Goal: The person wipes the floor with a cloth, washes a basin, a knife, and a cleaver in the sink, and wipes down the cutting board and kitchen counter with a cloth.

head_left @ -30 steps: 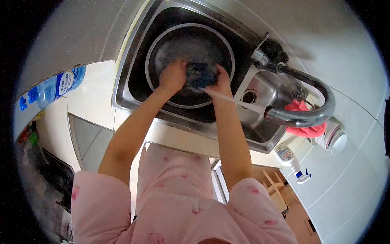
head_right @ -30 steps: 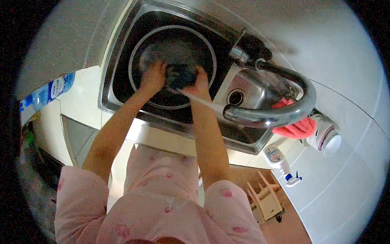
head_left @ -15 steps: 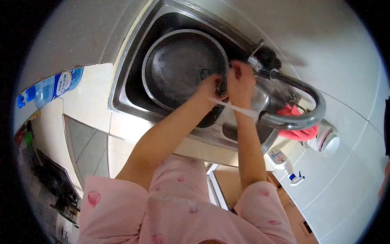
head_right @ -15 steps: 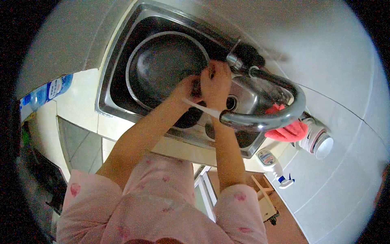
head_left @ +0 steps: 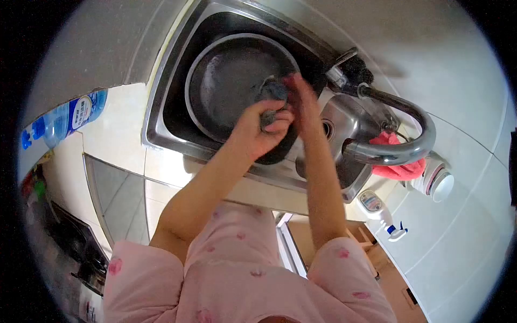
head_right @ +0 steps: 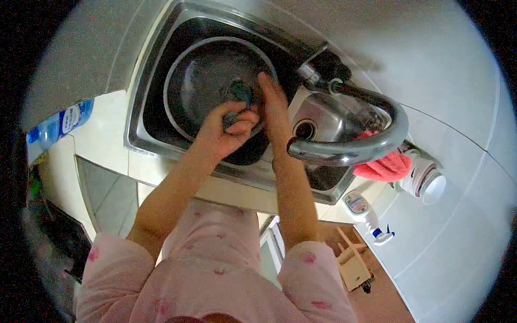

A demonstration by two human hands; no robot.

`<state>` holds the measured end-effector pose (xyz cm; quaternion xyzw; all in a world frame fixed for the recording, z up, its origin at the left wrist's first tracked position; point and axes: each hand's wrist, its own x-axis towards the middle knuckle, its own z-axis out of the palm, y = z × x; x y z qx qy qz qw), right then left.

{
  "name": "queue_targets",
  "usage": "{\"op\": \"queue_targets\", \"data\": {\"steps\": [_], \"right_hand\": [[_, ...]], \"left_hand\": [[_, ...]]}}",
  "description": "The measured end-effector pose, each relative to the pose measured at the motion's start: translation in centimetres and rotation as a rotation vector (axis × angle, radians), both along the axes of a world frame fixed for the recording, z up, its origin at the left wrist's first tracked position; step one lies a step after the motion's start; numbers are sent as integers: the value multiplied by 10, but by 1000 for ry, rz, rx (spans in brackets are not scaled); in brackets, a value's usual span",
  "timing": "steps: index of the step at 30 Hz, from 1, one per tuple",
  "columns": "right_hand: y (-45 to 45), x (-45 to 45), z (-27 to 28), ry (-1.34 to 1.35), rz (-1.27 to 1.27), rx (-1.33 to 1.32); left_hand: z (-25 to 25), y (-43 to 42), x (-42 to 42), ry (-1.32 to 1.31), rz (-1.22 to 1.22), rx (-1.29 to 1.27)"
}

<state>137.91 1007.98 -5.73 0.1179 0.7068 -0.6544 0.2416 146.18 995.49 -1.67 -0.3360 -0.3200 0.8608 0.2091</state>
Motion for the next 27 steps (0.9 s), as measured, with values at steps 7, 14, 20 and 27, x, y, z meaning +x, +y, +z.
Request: {"op": "queue_targets", "data": {"steps": [7, 14, 20, 27], "right_hand": [[-34, 51, -9, -572, -368, -1077], [-35, -12, 31, -625, 164, -372], [-42, -10, 20, -97, 739, 194], [-67, 43, -68, 299, 264, 470]], "left_hand": [[42, 8, -4, 242, 338, 325], [9, -27, 4, 232, -131, 84], [-27, -35, 6, 236, -753, -549], [-132, -14, 38, 612, -921, -1969]]}}
